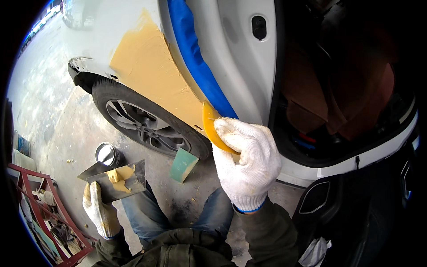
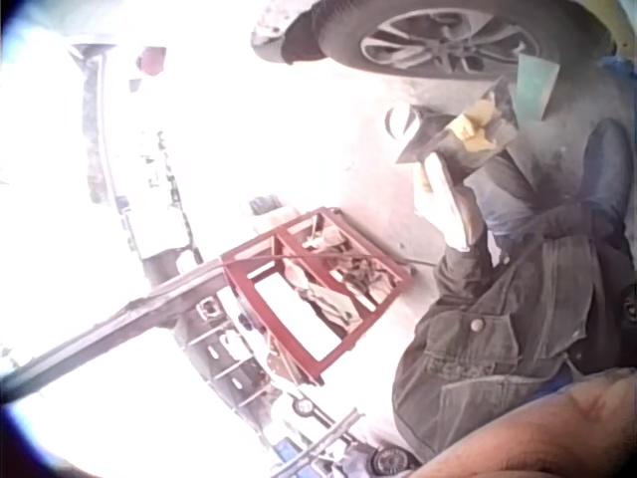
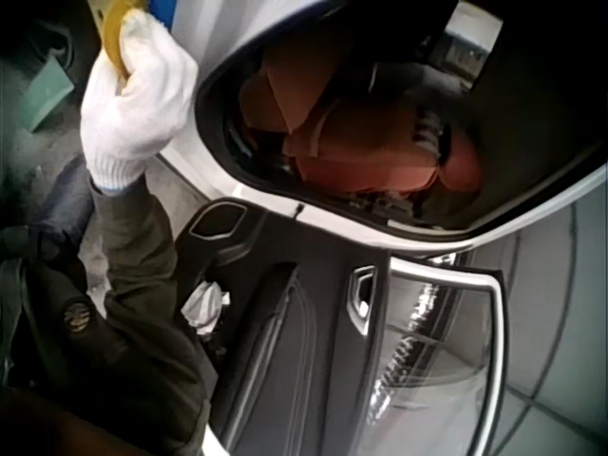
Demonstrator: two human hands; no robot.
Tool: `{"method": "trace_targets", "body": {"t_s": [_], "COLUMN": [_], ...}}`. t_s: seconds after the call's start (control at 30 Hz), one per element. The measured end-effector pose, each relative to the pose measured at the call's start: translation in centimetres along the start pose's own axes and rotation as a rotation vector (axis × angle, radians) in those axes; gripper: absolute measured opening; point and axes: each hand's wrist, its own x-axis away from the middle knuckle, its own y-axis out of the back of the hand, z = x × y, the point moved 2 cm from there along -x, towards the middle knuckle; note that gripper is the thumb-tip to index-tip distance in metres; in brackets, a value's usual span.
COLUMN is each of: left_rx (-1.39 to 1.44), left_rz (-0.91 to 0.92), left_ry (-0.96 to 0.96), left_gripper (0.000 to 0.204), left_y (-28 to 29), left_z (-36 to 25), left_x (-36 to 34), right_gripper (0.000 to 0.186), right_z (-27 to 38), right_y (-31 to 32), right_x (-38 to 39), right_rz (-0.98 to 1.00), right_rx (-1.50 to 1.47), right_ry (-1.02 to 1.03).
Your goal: The person applies beige body filler to the front wheel arch of a white car using a metal putty knife and a yellow plastic spreader. They repeatedly scoop filler from a metal plate and smooth it onto the masked area around the wheel well.
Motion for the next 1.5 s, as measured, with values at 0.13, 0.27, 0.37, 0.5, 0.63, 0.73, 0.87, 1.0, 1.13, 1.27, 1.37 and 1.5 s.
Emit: {"method": "trace_targets", "body": {"t_s": [0.13, 0.27, 0.37, 0.5, 0.63, 0.73, 0.87, 1.0, 1.13, 1.27, 1.37, 1.5], "left_rx": [-0.045, 0.069, 0.011, 0.096, 0.041, 0.009, 0.001, -0.001, -0.008, 0.019, 0.06, -0.002], "left_rz": [-0.021, 0.032, 0.015, 0.02, -0.03, -0.039, -0.052, -0.073, -0.056, -0.081, -0.092, -0.061], "left_ry": [-0.073, 0.018, -0.001, 0.094, 0.043, 0.009, 0.035, 0.079, 0.071, 0.05, 0.083, 0.086], "left_gripper": [0.02, 0.025, 0.028, 0.03, 0.03, 0.03, 0.028, 0.025, 0.022, 0.02, 0.033, 0.038], "left_y": [0.3, 1.1, 1.4, 1.4, 1.3, 1.3, 1.3, 1.5, 1.2, 1.5, 3.1, 3.3], "left_z": [1.1, 1.3, 1.6, 1.2, 1.6, 1.9, 1.9, 1.7, 1.5, 1.9, 3.7, 3.6], "left_x": [0.0, -0.2, -0.3, -0.4, -0.2, -0.3, -0.2, -0.3, -0.2, -0.2, -0.5, -0.4], "right_gripper": [0.031, 0.03, 0.03, 0.029, 0.029, 0.026, 0.024, 0.025, 0.026, 0.028, 0.029, 0.03], "right_z": [-0.2, 0.0, -0.4, -0.5, -0.6, -0.8, -1.1, -1.4, -1.7, -1.9, -1.7, -1.7], "right_y": [-0.2, 0.0, 0.2, 0.0, 0.2, 0.2, 0.3, 0.5, 1.1, 0.9, 1.2, 1.5], "right_x": [0.2, 0.1, 0.6, 1.0, 1.3, 1.6, 2.2, 2.9, 3.4, 3.8, 3.7, 3.6], "right_rz": [-0.022, -0.03, -0.058, -0.046, -0.061, -0.066, -0.08, -0.063, -0.031, -0.041, 0.007, 0.019], "right_rx": [0.016, 0.025, 0.072, 0.005, -0.006, 0.019, -0.024, -0.023, 0.021, 0.05, 0.096, 0.11], "right_ry": [0.015, 0.013, -0.008, -0.037, -0.078, -0.078, -0.112, -0.152, -0.112, -0.083, -0.039, -0.002]}}
